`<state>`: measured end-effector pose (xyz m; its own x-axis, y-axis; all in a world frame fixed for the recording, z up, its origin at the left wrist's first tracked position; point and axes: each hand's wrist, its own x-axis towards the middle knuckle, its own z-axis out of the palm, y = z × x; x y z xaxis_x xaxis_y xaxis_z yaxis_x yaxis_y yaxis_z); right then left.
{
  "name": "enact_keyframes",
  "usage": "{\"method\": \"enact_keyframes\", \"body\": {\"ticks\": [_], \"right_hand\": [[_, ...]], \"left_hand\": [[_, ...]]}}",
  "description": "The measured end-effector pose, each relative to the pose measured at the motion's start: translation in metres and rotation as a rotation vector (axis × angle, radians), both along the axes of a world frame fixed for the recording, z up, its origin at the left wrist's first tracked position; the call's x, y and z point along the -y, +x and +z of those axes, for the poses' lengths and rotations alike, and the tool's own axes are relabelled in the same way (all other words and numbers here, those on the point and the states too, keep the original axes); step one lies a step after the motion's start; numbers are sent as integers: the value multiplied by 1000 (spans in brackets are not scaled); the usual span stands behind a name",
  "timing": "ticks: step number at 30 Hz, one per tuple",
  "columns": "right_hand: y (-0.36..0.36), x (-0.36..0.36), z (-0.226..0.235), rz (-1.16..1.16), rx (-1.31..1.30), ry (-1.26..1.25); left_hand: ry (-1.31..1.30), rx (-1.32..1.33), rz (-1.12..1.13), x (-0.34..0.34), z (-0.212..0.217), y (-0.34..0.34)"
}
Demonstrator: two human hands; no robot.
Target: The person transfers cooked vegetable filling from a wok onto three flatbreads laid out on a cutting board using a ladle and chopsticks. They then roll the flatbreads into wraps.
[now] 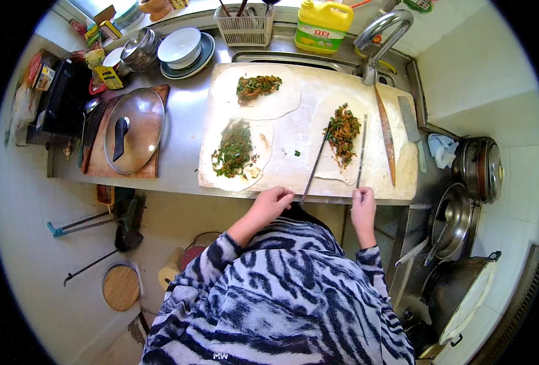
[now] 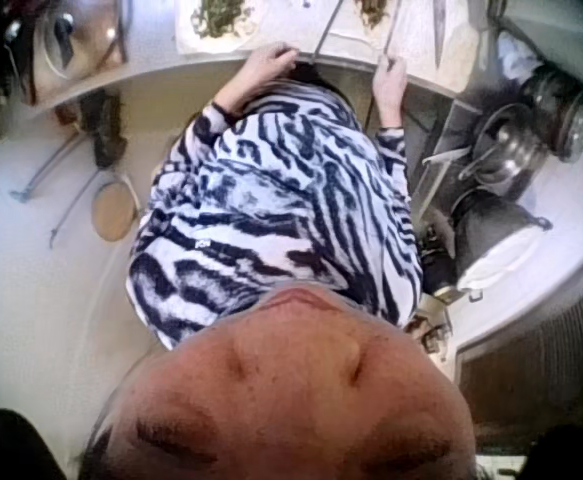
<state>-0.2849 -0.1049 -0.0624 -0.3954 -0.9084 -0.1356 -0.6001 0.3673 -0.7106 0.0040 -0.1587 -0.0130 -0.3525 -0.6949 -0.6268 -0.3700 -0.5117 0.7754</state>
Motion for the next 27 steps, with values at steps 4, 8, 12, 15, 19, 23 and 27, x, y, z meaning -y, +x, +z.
{"method": "enact_keyframes", "body": {"ticks": [4,8,12,15,19,23,27], "right_hand": [[39,14,35,80,205,36],[67,28,53,208,309,30],[61,39,65,135,725,281],[37,36,41,235,460,51],[30,49,39,661,100,38],[38,58,11,839,125,-146],[35,70,-7,993,99,-191]], "left_hand": [[25,-142,118,20,-14,-50],[51,-323,290,37,-13,-80],[195,-311,424,47,-16,-80],[410,-514,644,55,-12,-69],[513,-576,602,57,-4,-65],[493,-549,556,54,8,-72],[404,-440,538,48,12,-65]]}}
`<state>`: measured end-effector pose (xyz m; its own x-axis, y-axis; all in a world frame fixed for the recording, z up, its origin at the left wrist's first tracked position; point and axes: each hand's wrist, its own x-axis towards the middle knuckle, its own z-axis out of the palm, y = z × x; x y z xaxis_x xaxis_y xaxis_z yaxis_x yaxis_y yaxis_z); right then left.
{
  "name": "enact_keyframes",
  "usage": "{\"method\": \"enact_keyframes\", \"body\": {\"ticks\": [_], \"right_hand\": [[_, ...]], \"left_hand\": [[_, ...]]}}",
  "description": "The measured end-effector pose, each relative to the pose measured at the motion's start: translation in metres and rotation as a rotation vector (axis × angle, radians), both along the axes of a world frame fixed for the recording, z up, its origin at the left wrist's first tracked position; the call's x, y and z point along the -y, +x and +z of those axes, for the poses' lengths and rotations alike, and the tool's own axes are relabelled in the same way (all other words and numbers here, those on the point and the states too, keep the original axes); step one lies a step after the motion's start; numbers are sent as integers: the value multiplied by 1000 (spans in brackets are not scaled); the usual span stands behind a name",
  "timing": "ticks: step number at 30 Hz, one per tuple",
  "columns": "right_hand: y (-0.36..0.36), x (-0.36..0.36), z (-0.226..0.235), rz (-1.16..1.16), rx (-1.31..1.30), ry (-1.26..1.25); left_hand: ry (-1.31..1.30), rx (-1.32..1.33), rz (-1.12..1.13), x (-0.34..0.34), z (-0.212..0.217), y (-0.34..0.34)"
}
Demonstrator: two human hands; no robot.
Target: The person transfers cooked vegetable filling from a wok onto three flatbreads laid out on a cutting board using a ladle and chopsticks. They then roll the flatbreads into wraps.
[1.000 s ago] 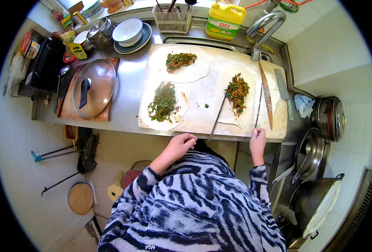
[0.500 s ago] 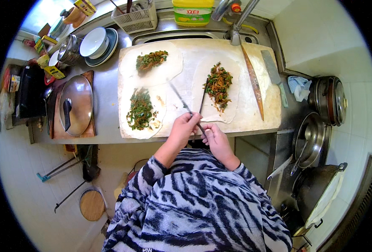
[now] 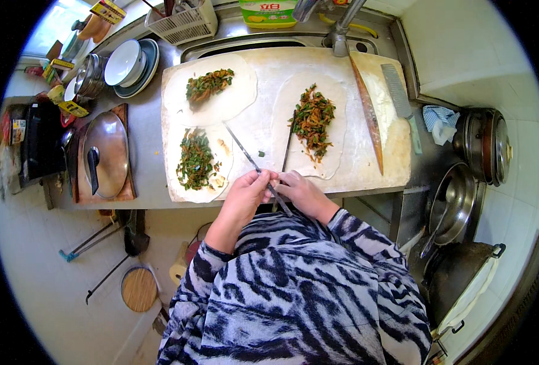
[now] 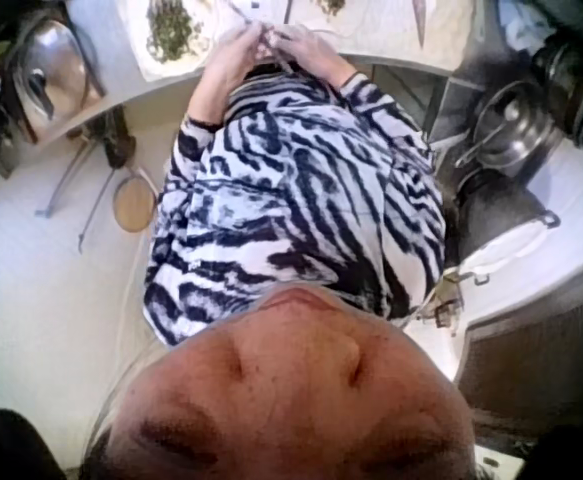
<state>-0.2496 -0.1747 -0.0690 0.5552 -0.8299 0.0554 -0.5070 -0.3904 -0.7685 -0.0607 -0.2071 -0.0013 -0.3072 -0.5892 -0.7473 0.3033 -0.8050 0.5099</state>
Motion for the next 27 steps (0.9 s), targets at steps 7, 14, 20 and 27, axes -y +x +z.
{"method": "enact_keyframes", "body": {"ticks": [7,14,20,27], "right_hand": [[-9,17,12,16,165,-16],[-26,19,69,-212,261,-181],[-44,7,94,-266,305,-139],[-56,14,135,-482,193,-272]], "left_hand": [[-62,121,-26,-3,22,20],[17,-177,27,22,34,-12],[102,-443,-88,35,36,-52],[196,-523,-15,28,28,-52]]}}
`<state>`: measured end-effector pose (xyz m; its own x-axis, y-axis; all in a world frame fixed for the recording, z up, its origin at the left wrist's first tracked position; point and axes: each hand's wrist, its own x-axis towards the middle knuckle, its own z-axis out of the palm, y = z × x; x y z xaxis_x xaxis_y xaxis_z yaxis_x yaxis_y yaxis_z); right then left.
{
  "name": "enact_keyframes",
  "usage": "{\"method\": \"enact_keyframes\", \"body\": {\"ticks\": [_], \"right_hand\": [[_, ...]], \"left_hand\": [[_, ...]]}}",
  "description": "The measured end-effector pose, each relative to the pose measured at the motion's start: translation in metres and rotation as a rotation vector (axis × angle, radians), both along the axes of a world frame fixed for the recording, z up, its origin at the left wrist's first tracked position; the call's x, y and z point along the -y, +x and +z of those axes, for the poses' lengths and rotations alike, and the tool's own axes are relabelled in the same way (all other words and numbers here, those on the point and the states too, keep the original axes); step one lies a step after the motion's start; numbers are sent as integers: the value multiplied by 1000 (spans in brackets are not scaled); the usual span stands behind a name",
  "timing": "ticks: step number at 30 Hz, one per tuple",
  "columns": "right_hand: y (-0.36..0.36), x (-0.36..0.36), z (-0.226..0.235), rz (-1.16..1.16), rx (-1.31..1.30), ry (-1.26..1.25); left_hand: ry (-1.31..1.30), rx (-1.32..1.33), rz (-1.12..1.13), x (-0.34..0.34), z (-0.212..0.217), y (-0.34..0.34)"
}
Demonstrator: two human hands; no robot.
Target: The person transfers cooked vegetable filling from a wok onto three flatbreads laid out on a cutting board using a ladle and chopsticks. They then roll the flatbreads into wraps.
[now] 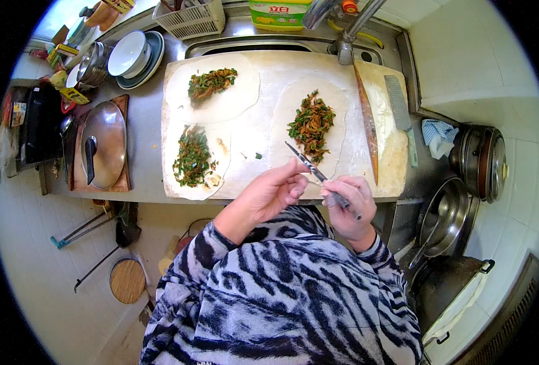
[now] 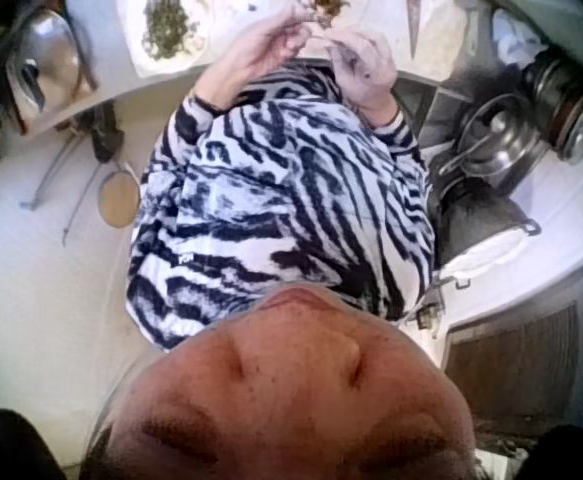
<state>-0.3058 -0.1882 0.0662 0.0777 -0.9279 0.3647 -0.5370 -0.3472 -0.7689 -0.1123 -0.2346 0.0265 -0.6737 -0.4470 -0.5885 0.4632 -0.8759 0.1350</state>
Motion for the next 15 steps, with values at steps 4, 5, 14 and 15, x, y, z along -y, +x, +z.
{"method": "enact_keyframes", "body": {"ticks": [4,5,14,15], "right_hand": [[12,0,-1,-202,364,413],[19,5,-6,-245,424,462],[29,23,-37,-148,-18,376],[28,22,-35,-154,-2,387]], "left_hand": [[-140,250,-65,-15,-9,39],[-112,381,-69,-22,-19,48],[-599,1012,-183,-47,-61,115],[-827,1136,-198,-42,-62,113]]}}
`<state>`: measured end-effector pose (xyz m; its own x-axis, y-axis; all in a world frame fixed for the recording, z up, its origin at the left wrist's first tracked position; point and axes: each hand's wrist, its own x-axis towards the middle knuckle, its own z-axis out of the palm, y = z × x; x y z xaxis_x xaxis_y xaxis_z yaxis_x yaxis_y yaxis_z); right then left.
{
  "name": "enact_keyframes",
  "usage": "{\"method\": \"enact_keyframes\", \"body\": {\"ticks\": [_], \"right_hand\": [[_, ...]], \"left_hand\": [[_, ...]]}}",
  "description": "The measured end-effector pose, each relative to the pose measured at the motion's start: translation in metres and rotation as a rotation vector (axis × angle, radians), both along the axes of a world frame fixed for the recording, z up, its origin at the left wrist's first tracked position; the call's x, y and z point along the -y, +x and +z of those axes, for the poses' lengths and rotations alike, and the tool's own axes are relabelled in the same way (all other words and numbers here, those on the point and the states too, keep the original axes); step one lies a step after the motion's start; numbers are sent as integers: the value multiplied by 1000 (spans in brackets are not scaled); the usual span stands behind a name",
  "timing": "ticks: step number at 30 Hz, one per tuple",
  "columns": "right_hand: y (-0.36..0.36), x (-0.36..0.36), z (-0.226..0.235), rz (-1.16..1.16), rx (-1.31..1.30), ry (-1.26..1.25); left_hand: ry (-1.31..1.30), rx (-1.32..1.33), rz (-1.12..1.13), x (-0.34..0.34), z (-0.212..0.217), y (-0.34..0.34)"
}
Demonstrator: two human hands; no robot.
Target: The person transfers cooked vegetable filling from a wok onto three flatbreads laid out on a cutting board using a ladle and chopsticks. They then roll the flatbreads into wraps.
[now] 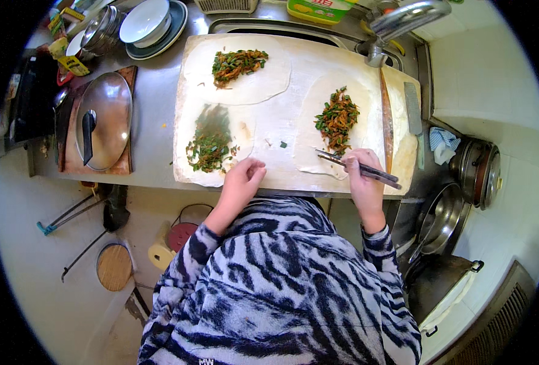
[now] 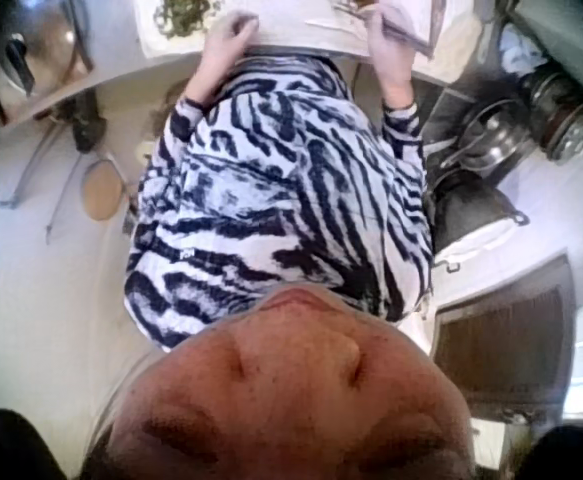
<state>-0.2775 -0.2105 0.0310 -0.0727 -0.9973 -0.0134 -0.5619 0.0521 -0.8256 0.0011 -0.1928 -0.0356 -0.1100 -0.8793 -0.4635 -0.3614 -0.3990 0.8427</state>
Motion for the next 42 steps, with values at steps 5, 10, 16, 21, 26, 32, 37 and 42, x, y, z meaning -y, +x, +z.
{"method": "enact_keyframes", "body": {"ticks": [5,10,16,21,26,32,37,42], "right_hand": [[12,-5,13,-97,-23,-20],[22,-20,23,-131,-30,-53],[22,-33,14,-141,-7,-66],[15,-32,19,-159,82,-99],[-26,-25,9,-242,308,-120],[-89,-1,-27,-625,703,-8],[-128,6,-84,-605,969,17],[-120,10,-114,-584,1051,149]], "left_hand": [[-352,196,-198,36,-9,-36],[-411,448,-388,53,-35,-54],[-439,603,-518,52,-36,-60],[-431,539,-412,53,-27,-53],[-394,502,-133,100,-9,-22],[-737,686,151,152,-8,10],[-483,645,302,134,12,-9],[-333,502,257,86,-25,-30]]}}
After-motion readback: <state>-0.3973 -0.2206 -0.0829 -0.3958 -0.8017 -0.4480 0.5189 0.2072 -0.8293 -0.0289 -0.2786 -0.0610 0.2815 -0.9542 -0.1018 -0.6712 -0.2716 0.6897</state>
